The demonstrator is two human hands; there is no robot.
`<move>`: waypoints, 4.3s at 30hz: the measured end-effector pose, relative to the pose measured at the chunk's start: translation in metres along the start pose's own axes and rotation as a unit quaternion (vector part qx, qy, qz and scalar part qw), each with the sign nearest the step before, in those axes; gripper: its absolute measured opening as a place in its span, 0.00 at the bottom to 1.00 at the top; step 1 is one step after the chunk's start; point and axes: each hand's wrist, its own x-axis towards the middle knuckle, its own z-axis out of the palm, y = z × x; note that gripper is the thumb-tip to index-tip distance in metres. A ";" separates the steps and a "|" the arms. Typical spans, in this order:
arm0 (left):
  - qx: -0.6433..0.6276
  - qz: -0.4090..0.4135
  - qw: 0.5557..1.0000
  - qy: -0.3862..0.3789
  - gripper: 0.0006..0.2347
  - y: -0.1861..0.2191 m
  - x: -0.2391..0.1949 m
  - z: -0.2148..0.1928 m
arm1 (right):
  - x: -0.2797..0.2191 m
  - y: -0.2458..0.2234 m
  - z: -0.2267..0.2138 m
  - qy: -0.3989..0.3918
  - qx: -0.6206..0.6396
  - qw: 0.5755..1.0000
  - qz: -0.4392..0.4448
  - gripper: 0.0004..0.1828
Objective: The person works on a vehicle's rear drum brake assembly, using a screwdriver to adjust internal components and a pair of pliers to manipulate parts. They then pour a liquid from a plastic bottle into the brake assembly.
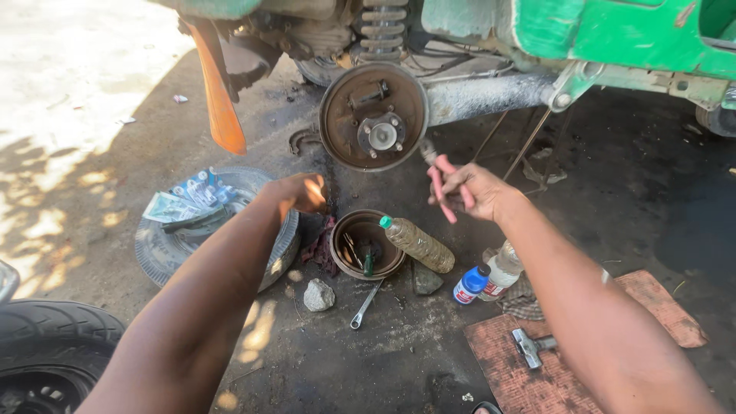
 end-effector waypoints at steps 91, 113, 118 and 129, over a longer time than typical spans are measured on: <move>-0.119 0.042 0.937 0.326 0.41 0.103 -0.003 -0.094 | 0.077 -0.048 0.035 0.291 -0.552 0.781 -0.036 0.41; -0.125 0.041 0.938 0.321 0.40 0.103 -0.002 -0.095 | 0.128 0.052 0.071 0.233 0.154 0.960 -0.022 0.31; -0.117 0.041 0.938 0.324 0.40 0.102 -0.003 -0.094 | 0.122 0.053 0.065 0.236 0.135 0.961 -0.047 0.30; -0.235 0.048 0.904 0.354 0.35 0.059 -0.012 -0.088 | 0.096 0.057 -0.032 0.396 0.102 0.911 -0.045 0.08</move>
